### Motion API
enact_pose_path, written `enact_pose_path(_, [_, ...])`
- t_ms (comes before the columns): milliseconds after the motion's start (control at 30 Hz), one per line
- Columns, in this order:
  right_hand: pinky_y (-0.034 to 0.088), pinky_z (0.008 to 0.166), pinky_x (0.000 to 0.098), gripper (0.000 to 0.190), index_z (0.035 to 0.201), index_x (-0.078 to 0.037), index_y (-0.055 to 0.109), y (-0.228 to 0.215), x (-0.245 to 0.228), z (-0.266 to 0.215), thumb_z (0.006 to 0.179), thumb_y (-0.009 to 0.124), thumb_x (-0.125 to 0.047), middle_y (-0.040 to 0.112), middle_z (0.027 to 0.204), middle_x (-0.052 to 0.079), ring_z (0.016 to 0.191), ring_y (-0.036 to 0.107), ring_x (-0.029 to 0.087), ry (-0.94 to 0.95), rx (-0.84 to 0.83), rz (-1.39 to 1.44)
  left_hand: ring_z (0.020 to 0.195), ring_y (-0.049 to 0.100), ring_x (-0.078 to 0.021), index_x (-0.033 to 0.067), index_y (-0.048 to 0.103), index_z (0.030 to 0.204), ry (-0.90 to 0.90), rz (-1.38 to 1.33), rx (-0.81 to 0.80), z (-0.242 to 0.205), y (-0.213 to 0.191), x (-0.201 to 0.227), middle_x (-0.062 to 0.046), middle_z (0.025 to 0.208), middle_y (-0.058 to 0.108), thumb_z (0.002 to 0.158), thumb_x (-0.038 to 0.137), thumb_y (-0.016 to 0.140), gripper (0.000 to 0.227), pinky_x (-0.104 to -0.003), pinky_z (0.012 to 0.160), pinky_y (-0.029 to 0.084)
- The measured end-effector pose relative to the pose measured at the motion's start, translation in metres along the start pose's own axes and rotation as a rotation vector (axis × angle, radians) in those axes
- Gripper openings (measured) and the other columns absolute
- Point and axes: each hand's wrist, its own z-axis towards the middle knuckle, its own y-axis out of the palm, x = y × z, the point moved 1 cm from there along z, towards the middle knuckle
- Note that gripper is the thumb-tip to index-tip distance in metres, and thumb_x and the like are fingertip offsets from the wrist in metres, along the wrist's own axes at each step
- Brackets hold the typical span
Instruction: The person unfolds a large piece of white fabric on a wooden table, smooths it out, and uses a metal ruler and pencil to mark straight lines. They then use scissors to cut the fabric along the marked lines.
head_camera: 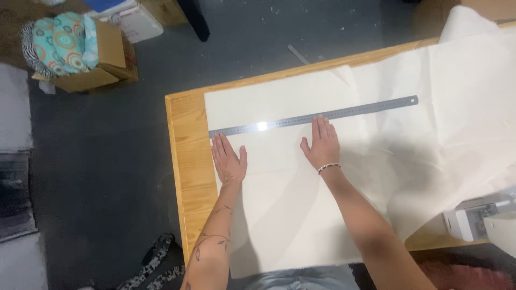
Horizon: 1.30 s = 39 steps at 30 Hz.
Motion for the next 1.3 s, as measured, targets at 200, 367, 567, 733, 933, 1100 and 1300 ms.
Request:
enact_pose_path(200, [0.040, 0.115, 0.0412, 0.069, 0.141, -0.006, 0.059, 0.022, 0.017, 0.006, 0.083, 0.066, -0.044, 0.057, 0.145, 0.015, 0.133, 0.056, 0.030, -0.115, 0.317, 0.089, 0.132, 0.040, -0.0357, 0.0126, 0.041, 0.148, -0.322, -0.130, 0.221, -0.008, -0.016, -0.024, -0.016, 0.142, 0.041, 0.093, 0.033, 0.065, 0.063, -0.052, 0.108, 0.032])
enact_pose_path(367, [0.032, 0.122, 0.0398, 0.069, 0.151, -0.013, 0.049, 0.005, 0.019, 0.001, 0.093, 0.053, -0.049, 0.047, 0.155, 0.009, 0.145, 0.041, 0.025, -0.114, 0.093, 0.010, 0.114, 0.066, -0.0373, 0.0223, 0.064, 0.115, -0.559, -0.191, -0.225, 0.008, -0.008, -0.080, -0.010, 0.115, 0.071, 0.094, 0.071, 0.048, 0.055, -0.051, 0.094, 0.050])
enact_pose_path(567, [0.027, 0.123, 0.0458, 0.070, 0.155, -0.015, 0.041, 0.005, -0.006, -0.010, 0.095, 0.049, -0.051, 0.035, 0.162, 0.008, 0.151, 0.030, 0.026, -0.074, 0.081, 0.030, 0.112, 0.065, -0.0473, 0.0104, 0.065, 0.108, -0.455, -0.230, -0.253, 0.002, -0.032, -0.087, -0.028, 0.106, 0.070, 0.105, 0.051, 0.040, 0.048, -0.053, 0.092, 0.052])
enact_pose_path(733, [0.029, 0.120, 0.0509, 0.071, 0.154, -0.016, 0.044, 0.022, -0.047, -0.011, 0.093, 0.056, -0.050, 0.038, 0.160, 0.013, 0.149, 0.034, 0.030, -0.142, 0.104, 0.092, 0.105, 0.068, -0.0469, 0.0106, 0.063, 0.106, -0.438, -0.140, -0.159, 0.008, -0.039, -0.133, -0.028, 0.099, 0.070, 0.107, 0.050, 0.039, 0.046, -0.054, 0.087, 0.054])
enact_pose_path(933, [0.029, 0.121, 0.0513, 0.067, 0.153, -0.021, 0.044, 0.035, -0.087, -0.006, 0.094, 0.058, -0.048, 0.036, 0.160, 0.012, 0.149, 0.033, 0.029, -0.230, 0.071, 0.196, 0.099, 0.071, -0.0435, 0.0119, 0.064, 0.111, -0.448, -0.009, -0.095, 0.012, -0.066, -0.167, -0.023, 0.100, 0.073, 0.109, 0.047, 0.041, 0.042, -0.054, 0.086, 0.055])
enact_pose_path(1100, [0.040, 0.113, 0.0479, 0.046, 0.135, -0.017, 0.064, 0.019, -0.053, -0.032, 0.090, 0.071, -0.021, 0.056, 0.143, 0.015, 0.134, 0.053, 0.033, -0.258, 0.400, 0.493, 0.105, 0.068, -0.0429, 0.0117, 0.055, 0.119, -0.407, -0.093, -0.038, -0.007, -0.093, -0.145, -0.019, 0.115, 0.068, 0.106, 0.043, 0.051, 0.035, -0.056, 0.088, 0.054])
enact_pose_path(1300, [0.047, 0.110, 0.0455, 0.027, 0.113, -0.002, 0.072, -0.002, 0.094, -0.160, 0.086, 0.074, 0.000, 0.069, 0.110, 0.013, 0.117, 0.065, 0.034, -0.047, 0.666, 0.056, 0.128, 0.045, -0.0491, 0.0046, 0.049, 0.143, -0.015, -0.060, 0.189, -0.100, -0.087, -0.116, -0.027, 0.132, 0.046, 0.088, 0.026, 0.073, 0.064, -0.062, 0.102, 0.041])
